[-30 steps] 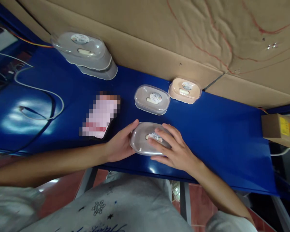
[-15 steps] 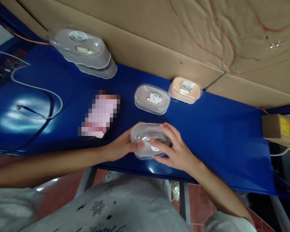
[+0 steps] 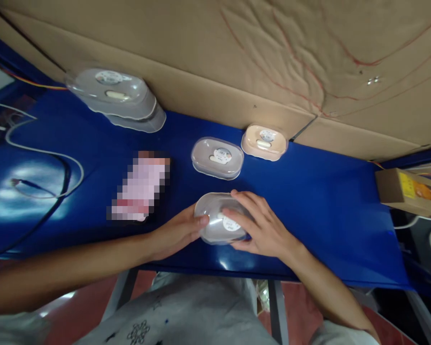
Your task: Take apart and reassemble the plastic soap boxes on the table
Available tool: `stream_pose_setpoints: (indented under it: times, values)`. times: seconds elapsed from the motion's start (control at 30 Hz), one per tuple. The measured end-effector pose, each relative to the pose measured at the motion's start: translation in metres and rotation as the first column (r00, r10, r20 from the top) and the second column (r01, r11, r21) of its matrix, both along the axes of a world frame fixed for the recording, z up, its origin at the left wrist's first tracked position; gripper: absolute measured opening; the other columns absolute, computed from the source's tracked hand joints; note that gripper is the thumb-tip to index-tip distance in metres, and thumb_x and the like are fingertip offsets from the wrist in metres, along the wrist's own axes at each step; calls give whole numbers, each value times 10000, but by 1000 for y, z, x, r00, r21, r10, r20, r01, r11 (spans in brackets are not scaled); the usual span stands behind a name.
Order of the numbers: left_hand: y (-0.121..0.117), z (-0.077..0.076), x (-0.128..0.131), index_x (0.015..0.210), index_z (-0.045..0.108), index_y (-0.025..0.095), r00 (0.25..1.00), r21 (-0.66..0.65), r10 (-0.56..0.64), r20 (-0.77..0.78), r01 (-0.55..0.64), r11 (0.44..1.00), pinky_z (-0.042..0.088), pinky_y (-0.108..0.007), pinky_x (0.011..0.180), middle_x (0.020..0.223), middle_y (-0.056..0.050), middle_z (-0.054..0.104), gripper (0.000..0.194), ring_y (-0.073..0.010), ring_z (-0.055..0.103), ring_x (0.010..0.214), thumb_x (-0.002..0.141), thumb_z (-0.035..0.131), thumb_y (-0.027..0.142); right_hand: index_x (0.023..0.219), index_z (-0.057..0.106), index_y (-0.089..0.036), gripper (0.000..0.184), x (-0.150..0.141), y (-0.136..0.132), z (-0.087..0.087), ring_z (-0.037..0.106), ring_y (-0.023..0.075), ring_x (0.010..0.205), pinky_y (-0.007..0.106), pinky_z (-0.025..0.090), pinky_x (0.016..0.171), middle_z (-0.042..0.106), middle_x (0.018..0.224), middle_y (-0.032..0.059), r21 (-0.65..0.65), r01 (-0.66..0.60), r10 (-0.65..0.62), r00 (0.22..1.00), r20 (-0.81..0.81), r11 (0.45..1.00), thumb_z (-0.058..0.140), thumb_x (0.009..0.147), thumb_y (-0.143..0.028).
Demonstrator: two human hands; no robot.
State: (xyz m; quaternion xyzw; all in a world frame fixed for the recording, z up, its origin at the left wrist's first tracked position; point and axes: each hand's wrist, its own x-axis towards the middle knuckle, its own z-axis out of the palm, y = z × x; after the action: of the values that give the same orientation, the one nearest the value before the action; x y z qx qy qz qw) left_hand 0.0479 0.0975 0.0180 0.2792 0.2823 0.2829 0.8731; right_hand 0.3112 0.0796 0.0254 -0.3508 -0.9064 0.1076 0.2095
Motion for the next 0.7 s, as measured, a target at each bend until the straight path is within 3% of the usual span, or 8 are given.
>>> stream_pose_setpoints:
  times: [0.1,0.27,0.43,0.57,0.7]
  values:
    - [2,6,0,1489,567,256,999,-64,25,-31,-27,998,448,-476,1178,1432,-128,689,678,-315,612,1388,897,852,423,1616,358,-296,892,18,13,8,482,392,1519,634,507,1164,453,1664,179,-96,99,-101,995,-8,990,838,874,-421]
    - [4,13,-4,1501,543,215,998,-99,-22,-63,15,995,468,-531,1146,1469,-184,652,639,-340,667,1315,932,795,359,1535,422,-275,815,65,32,19,511,391,1499,621,482,1186,485,1625,180,-173,312,-304,950,71,934,849,855,-412]
    - [2,11,-4,1399,634,194,993,-79,-94,-69,89,993,529,-469,1004,1345,-165,706,502,-300,724,1142,948,746,387,1528,423,-267,810,90,41,13,514,399,1482,623,463,1190,489,1608,184,-220,372,-365,928,73,902,839,853,-433]
    - [3,5,-3,1253,720,161,987,-70,-145,-64,141,988,540,-385,853,1158,-140,745,449,-258,726,998,914,759,452,1534,459,-297,754,90,43,11,461,407,1529,662,408,1204,448,1665,164,-129,396,-379,915,141,909,808,888,-469]
    - [3,1,-3,1234,742,161,988,-45,-150,-43,149,988,539,-372,822,1139,-144,746,429,-260,713,997,924,716,457,1622,405,-350,787,85,44,11,312,447,1614,709,313,1232,276,1773,139,32,411,-409,891,198,911,749,933,-509]
